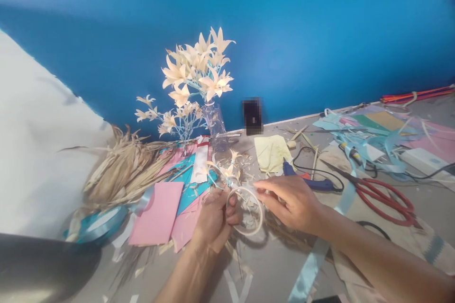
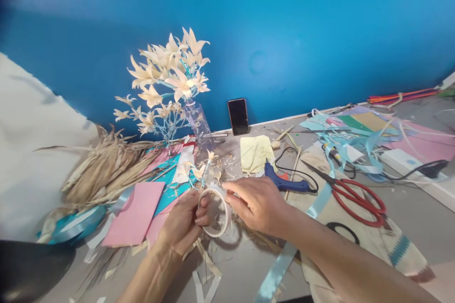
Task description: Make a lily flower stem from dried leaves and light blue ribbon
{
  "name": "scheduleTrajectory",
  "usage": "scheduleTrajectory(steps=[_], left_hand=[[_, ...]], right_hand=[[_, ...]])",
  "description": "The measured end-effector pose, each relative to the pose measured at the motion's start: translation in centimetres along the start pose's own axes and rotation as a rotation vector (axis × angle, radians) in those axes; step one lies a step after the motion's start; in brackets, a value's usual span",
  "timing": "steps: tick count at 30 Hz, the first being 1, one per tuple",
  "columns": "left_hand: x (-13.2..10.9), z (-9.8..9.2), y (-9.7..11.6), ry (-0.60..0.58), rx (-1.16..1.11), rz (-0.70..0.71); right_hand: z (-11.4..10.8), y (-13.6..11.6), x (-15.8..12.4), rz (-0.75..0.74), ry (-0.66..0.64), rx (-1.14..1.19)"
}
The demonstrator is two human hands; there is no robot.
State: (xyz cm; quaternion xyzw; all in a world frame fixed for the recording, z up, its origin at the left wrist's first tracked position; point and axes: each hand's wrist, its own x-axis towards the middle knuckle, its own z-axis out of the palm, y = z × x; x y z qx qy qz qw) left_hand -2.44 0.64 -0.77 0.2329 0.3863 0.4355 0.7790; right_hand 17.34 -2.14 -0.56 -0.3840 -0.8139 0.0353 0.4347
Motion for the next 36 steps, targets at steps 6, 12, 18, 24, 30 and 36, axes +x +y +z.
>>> scheduleTrajectory(steps=[6, 12, 18, 24, 30, 36], left_hand=[[0.0, -0.2, -0.3, -0.022, -0.021, -0.02], [-0.3, -0.1, -0.3, -0.117, -0.012, -0.156], [-1.1, 0.5, 0.1, -0.252, 0.055, -0.236], [-1.2, 0.3, 0.5, -0.201, -0.028, -0.106], [-1.4, 0.2, 0.5, -0.273, -0.011, -0.116], [-1.2, -0.1, 1.2, -0.228, 0.011, -0.045]], right_hand=[[-0.5, -0.1, 0.4, -0.02, -0.166, -0.16], [0.0, 1.1, 0.5, 0.206, -0.126, -0.228], [0.4, 2.0, 0.6, 0.261, -0.053, -0.278], [1.0, 2.2, 0.4, 0.336, -0.043, -0.292], [1.4, 2.0, 0.4, 0.362, -0.053, -0.284], [0.9, 1.8, 0.7, 0.424, -0.095, -0.274]])
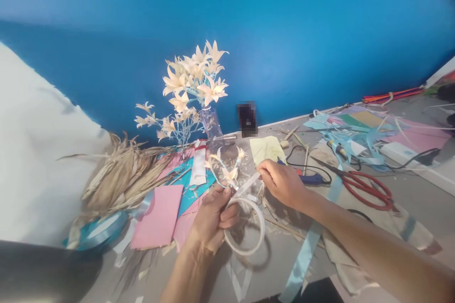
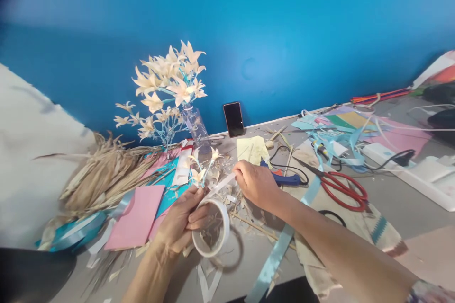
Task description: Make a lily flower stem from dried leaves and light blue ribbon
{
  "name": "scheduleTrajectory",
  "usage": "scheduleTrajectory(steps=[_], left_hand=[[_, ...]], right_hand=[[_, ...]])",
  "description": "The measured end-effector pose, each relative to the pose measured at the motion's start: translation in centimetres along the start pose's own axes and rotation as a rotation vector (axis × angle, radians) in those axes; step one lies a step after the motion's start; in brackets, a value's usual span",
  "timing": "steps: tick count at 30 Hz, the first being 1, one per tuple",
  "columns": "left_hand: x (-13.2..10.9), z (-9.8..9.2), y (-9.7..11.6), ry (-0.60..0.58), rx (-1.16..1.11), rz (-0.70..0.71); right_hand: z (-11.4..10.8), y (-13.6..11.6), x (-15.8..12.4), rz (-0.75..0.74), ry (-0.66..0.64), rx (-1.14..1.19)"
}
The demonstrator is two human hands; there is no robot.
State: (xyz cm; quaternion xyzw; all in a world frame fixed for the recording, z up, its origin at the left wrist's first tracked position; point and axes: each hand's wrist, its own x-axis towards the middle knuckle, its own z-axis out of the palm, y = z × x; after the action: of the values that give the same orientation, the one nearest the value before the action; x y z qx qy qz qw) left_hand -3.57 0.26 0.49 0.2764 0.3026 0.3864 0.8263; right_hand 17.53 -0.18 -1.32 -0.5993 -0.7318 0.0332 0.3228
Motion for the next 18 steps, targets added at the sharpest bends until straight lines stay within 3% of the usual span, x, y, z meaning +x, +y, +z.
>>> scheduleTrajectory(steps=[4, 8, 10, 14, 16, 18], left_hand=[[-0.1, -0.2, 0.7, 0.073, 0.098, 0.06], [-0.5, 0.1, 0.8, 0.038, 0.141, 0.005], [-0.6, 0.2, 0.6, 0.018, 0.145, -0.009], [-0.5, 0.1, 0.3, 0.037, 0.163, 0.02], [-0.4, -0.1, 0.1, 0.059, 0.182, 0.042], [-0.3, -0.2, 0.0, 0.078, 0.196, 0.062]], right_hand=[[-1.1, 0.1, 0.1, 0.013, -0.031, -0.066], [-2.4, -0.1, -0.3, 0.011, -0.098, -0.117], [-3.2, -0.1, -0.7, 0.034, -0.194, -0.016], [-5.2, 1.6, -2.1, 0.127, -0.401, 0.395], [-6.2, 3.9, -3.4, 0.198, -0.304, 0.393], [-7.1, 7.1, -5.1, 0.226, -0.126, 0.194]])
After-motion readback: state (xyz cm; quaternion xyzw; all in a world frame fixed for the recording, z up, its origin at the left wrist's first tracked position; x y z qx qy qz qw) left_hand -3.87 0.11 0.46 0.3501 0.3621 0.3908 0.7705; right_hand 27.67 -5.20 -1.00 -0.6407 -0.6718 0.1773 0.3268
